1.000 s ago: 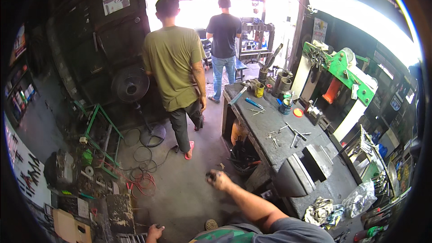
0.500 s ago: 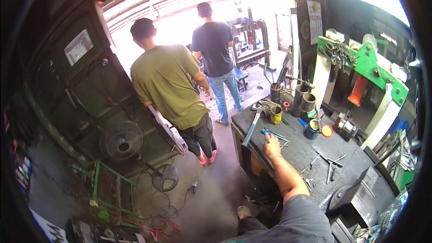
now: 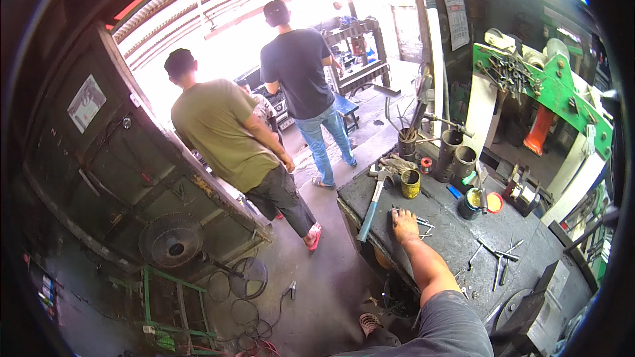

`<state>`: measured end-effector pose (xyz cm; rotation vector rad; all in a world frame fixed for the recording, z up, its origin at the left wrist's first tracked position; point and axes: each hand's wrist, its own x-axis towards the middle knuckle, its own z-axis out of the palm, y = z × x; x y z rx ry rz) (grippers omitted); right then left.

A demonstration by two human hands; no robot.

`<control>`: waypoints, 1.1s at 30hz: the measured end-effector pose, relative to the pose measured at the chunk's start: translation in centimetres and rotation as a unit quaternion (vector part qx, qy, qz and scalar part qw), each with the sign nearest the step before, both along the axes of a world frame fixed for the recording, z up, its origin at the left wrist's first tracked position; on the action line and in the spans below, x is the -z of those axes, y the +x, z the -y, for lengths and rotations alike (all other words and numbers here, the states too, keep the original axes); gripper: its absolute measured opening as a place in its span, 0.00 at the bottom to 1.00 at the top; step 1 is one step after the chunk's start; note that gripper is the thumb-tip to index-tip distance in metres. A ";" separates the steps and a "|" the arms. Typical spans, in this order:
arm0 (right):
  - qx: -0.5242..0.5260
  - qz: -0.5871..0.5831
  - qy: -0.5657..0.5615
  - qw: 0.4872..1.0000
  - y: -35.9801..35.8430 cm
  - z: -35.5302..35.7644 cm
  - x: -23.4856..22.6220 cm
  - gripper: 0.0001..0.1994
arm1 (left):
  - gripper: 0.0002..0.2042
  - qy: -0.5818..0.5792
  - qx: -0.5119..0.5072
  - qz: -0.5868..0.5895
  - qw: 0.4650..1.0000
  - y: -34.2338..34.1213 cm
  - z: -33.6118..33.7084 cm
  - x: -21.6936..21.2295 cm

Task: The person assembles a mechanical component on a workbench, using a screwdriver to tighten screws and aligning multiple small parts. They move the assembly to a green machine, adjust it, and then return to the workbench to continue assembling and inspecting the parts.

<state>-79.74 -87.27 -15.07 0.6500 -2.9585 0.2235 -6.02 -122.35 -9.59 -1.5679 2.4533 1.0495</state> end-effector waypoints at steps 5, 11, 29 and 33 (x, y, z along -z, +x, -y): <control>-0.024 0.040 0.068 0.997 0.3 1.7 -1.0 0.20 | 0.38 0.077 0.122 0.017 0.989 -0.3 -0.8 2.0; 0.034 -0.136 -0.237 0.961 7.5 -1.0 -8.4 0.15 | 0.30 0.089 0.138 0.007 0.986 1.0 -0.6 4.9; 0.062 0.180 -0.344 0.920 70.9 -26.5 -5.4 0.21 | 0.42 0.084 0.492 0.406 0.766 12.7 -4.7 16.2; 0.184 0.102 -0.344 0.915 78.4 -32.4 -10.2 0.18 | 0.37 -0.024 0.428 0.176 0.886 0.4 -8.8 14.6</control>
